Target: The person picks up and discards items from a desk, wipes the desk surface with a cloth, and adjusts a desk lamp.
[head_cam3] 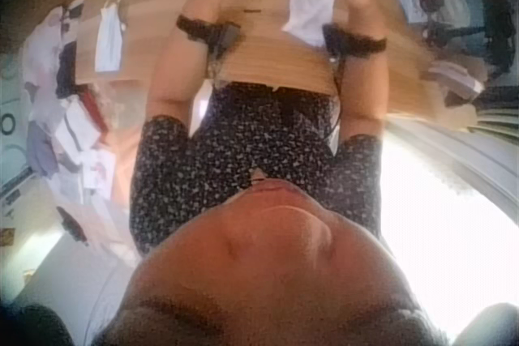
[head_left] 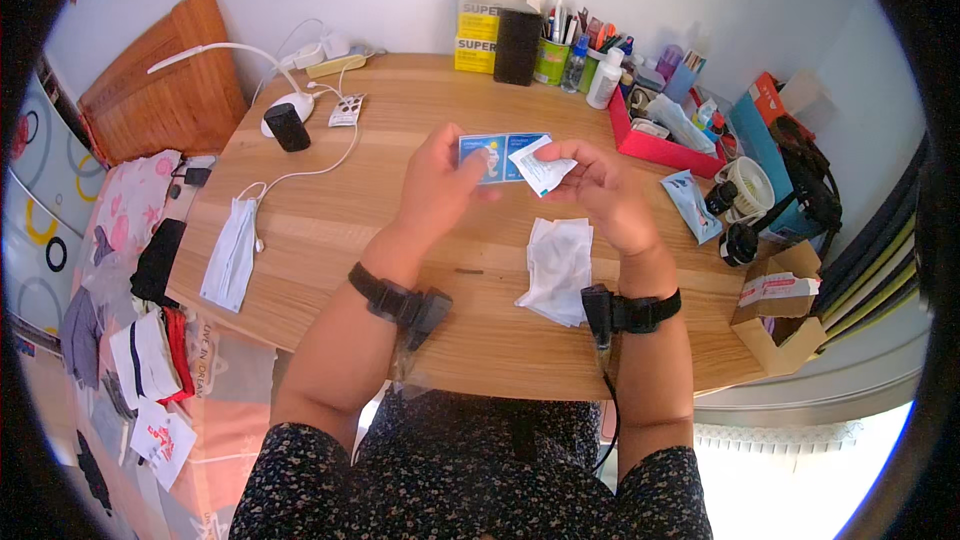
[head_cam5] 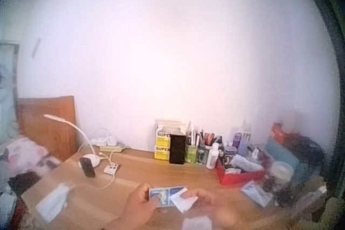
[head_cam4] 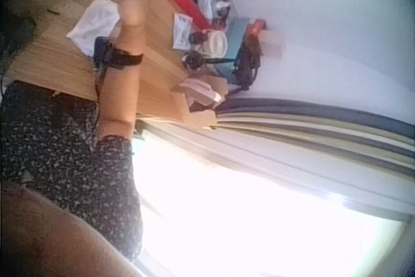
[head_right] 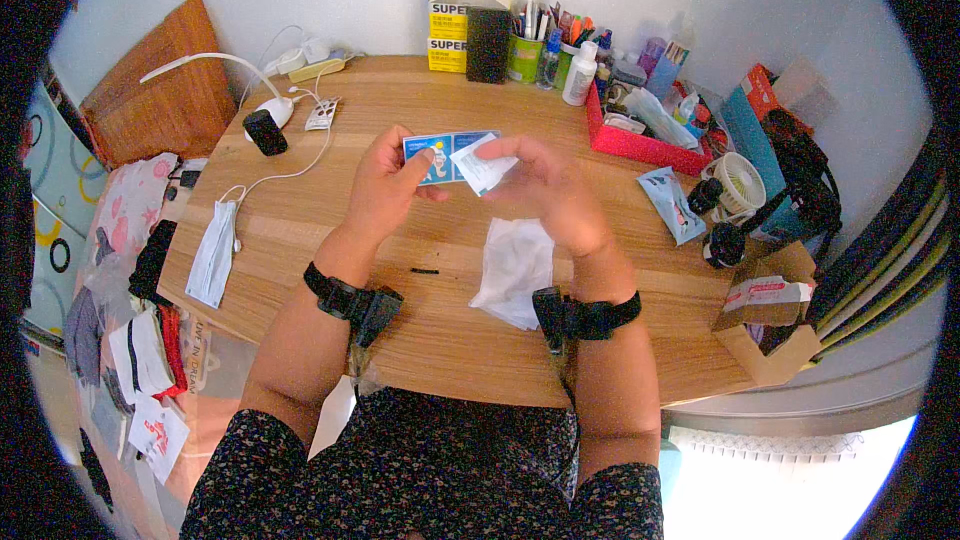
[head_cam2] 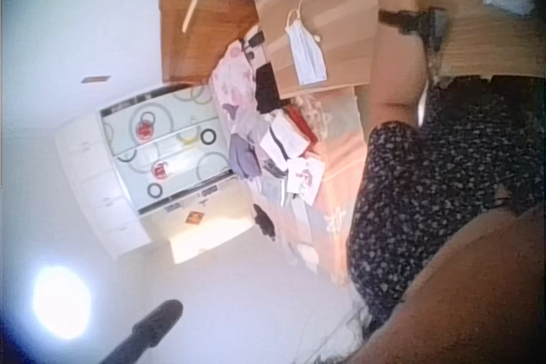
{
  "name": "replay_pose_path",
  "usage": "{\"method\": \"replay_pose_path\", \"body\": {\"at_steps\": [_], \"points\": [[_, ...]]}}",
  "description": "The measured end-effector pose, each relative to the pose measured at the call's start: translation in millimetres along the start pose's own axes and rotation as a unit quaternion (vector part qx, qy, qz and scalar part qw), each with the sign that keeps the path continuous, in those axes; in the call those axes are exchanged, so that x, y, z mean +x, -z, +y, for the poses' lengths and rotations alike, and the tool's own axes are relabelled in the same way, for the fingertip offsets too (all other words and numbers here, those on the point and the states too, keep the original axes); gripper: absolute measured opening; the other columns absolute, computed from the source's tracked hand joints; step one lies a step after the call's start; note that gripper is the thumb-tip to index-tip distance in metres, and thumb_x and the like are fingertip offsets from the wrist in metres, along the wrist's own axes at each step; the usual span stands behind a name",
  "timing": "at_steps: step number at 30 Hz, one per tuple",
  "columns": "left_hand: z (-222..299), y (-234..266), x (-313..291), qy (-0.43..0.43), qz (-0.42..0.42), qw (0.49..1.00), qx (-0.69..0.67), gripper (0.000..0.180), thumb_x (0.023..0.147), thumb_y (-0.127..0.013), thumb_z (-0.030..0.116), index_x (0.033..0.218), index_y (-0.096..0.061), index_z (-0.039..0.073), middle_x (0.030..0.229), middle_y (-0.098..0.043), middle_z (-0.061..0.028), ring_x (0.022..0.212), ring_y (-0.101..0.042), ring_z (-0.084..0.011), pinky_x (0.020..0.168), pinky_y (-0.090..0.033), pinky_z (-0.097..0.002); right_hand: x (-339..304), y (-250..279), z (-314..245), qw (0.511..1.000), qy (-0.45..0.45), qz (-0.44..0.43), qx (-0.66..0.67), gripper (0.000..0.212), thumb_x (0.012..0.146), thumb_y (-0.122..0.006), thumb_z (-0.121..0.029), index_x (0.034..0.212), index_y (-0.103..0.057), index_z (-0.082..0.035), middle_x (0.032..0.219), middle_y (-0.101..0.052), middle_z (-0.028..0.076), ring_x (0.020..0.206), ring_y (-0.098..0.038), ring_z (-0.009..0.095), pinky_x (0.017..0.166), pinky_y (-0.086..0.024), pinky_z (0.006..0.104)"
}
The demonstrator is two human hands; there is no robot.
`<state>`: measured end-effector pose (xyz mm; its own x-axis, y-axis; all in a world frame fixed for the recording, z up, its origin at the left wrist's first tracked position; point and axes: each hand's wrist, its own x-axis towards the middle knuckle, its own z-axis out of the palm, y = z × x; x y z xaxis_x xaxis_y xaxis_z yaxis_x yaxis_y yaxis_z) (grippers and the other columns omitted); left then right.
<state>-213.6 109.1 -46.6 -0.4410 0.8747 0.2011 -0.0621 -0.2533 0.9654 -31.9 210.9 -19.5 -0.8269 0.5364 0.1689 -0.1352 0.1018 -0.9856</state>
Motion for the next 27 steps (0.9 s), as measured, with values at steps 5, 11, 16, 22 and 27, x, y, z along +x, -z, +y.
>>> {"method": "replay_pose_path", "body": {"at_steps": [5,11,16,22,27], "points": [[1,1,0,-0.003,0.000,1.000,0.007,0.009,0.089,-0.052,0.006,0.088,-0.044,0.002,0.084,-0.058,-0.0078,0.068,-0.059,-0.0125,0.053,-0.057,-0.0277,1,-5,0,0.997,0.026,0.067,-0.042,0.021,0.082,-0.061,-0.012,0.102,-0.064,-0.007,0.090,-0.062,0.000,0.081,-0.056,0.009,0.066,-0.045,0.0208],[4,-2,0,0.003,-0.001,1.000,0.009,0.008,0.089,-0.052,0.005,0.088,-0.044,0.002,0.085,-0.059,-0.0084,0.068,-0.060,-0.0132,0.053,-0.057,-0.0276,1,-4,-3,0.981,0.031,0.170,-0.087,0.018,0.087,-0.062,-0.018,0.093,-0.067,-0.003,0.076,-0.059,-0.001,0.064,-0.045,0.005,0.060,-0.036,0.0202],[4,-2,-1,0.006,-0.007,1.000,0.022,0.008,0.089,-0.052,0.005,0.088,-0.045,0.001,0.084,-0.058,-0.0085,0.067,-0.060,-0.0133,0.054,-0.057,-0.0274,5,6,10,0.979,-0.025,0.175,-0.103,0.019,0.086,-0.063,-0.020,0.093,-0.067,-0.002,0.070,-0.058,-0.002,0.060,-0.046,0.004,0.056,-0.037,0.0190],[3,-2,-1,0.017,-0.005,0.999,0.027,0.008,0.089,-0.052,0.005,0.088,-0.045,0.001,0.083,-0.058,-0.0079,0.069,-0.060,-0.0128,0.054,-0.058,-0.0282,3,3,7,0.983,0.020,0.154,-0.099,0.018,0.086,-0.062,-0.023,0.085,-0.069,-0.006,0.060,-0.051,-0.007,0.054,-0.042,0.003,0.049,-0.032,0.0194],[1,0,0,0.011,-0.007,1.000,0.025,0.007,0.089,-0.051,0.005,0.089,-0.045,0.001,0.082,-0.058,-0.0077,0.069,-0.059,-0.0127,0.054,-0.058,-0.0286,0,-7,-8,0.982,-0.037,0.172,-0.064,0.013,0.086,-0.061,-0.017,0.084,-0.065,-0.005,0.070,-0.057,-0.004,0.059,-0.049,0.004,0.053,-0.040,0.0179]]}}
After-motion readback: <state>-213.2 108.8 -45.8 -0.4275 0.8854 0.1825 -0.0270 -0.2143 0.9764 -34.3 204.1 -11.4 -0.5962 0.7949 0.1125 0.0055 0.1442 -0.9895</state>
